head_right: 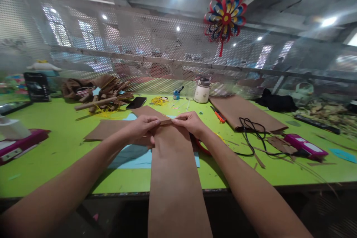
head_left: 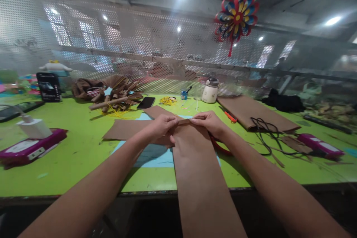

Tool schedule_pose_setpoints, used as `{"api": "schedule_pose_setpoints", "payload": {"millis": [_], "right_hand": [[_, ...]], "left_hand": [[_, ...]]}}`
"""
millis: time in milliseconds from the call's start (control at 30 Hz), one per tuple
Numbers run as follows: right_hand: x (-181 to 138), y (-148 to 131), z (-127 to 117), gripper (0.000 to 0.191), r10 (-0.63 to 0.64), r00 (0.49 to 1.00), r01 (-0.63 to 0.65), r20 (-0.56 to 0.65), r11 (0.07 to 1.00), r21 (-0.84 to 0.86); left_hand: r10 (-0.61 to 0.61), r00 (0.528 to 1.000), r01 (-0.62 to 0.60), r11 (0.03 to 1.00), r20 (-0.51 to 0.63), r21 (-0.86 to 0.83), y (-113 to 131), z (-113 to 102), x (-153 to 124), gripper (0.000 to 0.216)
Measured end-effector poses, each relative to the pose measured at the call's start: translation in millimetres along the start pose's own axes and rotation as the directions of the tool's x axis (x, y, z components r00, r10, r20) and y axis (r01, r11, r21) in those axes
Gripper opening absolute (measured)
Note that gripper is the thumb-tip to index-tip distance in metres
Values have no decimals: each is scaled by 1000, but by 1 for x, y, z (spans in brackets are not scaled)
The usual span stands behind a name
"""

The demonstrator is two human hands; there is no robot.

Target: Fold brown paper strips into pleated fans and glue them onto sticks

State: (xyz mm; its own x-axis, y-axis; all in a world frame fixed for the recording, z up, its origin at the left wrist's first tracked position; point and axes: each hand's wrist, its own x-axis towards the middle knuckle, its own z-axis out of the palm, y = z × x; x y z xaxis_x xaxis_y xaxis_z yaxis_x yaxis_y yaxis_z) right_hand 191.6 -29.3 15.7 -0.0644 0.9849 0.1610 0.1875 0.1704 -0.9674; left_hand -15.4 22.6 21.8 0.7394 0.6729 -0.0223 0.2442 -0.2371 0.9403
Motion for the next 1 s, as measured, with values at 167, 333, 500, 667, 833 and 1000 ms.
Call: {"api": "schedule_pose_setpoints", "payload": {"millis": [167, 333, 500, 667, 833, 1000], "right_hand": [[1, -1, -4, 31, -67, 981, 125, 181, 935, -332], [0, -6, 6, 31, -176, 948, 292, 263, 810, -508], [-3, -9, 11, 29, -230, 933, 350, 278, 758, -550], [-6, -12, 13, 26, -239, 914, 394, 327, 715, -577], [-7, -14, 10, 26, -210, 920, 371, 331, 741, -559], [-9, -17, 6, 35, -184, 941, 306, 285, 821, -482]], "left_hand": [[217, 976, -185, 880, -23, 436, 0, -5, 4, 33], [302, 952, -283, 792, 55, 541, -1, -6, 4, 30], [247, 965, -259, 832, 92, 490, 2, -5, -1, 39], [291, 951, -299, 779, 105, 551, 4, -3, -1, 35], [237, 964, -264, 764, 125, 589, 3, -3, -1, 27], [263, 954, -297, 780, 142, 550, 9, -4, -5, 24]]}}
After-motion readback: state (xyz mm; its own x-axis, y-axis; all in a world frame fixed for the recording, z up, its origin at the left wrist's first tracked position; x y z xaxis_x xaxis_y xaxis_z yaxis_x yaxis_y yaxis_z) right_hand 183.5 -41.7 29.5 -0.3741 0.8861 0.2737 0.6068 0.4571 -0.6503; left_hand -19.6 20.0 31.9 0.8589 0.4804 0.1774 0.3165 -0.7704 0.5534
